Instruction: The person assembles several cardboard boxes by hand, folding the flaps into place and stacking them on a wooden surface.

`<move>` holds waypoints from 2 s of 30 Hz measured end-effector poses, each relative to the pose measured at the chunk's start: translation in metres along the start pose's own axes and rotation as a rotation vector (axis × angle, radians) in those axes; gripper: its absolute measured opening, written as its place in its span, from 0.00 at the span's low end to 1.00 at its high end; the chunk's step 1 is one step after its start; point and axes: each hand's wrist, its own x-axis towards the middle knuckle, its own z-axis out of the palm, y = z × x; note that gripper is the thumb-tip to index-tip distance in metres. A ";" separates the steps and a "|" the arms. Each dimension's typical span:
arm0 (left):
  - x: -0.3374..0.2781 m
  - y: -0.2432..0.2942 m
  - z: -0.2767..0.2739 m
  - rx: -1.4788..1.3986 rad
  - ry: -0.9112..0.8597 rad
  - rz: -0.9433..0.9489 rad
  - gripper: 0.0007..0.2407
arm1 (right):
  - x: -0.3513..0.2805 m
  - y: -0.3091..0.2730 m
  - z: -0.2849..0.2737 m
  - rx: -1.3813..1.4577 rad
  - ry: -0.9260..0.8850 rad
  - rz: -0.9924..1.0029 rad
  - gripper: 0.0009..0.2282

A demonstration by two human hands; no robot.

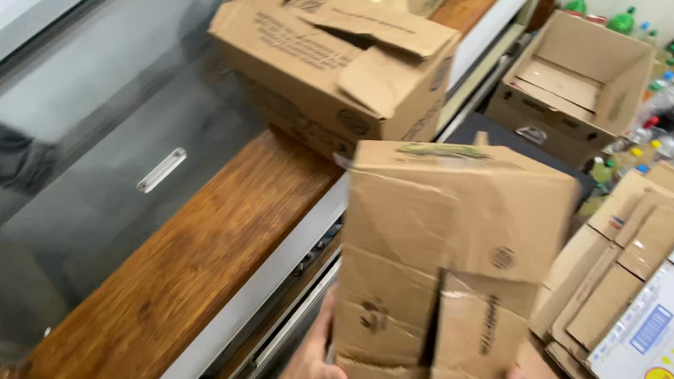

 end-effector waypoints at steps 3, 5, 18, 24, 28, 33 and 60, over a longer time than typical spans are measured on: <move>-0.043 -0.017 -0.022 0.023 0.216 -0.031 0.56 | 0.116 -0.056 0.011 -0.243 -0.098 0.053 0.67; -0.064 -0.027 -0.034 -0.090 0.329 -0.034 0.58 | 0.152 -0.069 0.036 -0.249 -0.164 -0.017 0.63; -0.029 -0.005 -0.131 -0.507 1.140 -0.184 0.29 | 0.306 -0.122 0.163 -0.349 -0.336 -0.175 0.51; 0.029 0.054 -0.113 -0.301 1.147 -0.245 0.48 | 0.345 -0.148 0.202 -0.629 0.026 -0.012 0.41; 0.049 0.052 -0.115 -0.271 1.162 -0.215 0.45 | 0.374 -0.141 0.208 -0.746 0.089 -0.076 0.40; 0.069 0.035 -0.136 -0.199 1.177 -0.247 0.40 | 0.415 -0.130 0.206 -0.955 0.234 -0.277 0.35; 0.117 -0.101 0.072 0.927 0.324 0.117 0.28 | 0.250 -0.111 0.004 -1.190 0.359 -0.493 0.23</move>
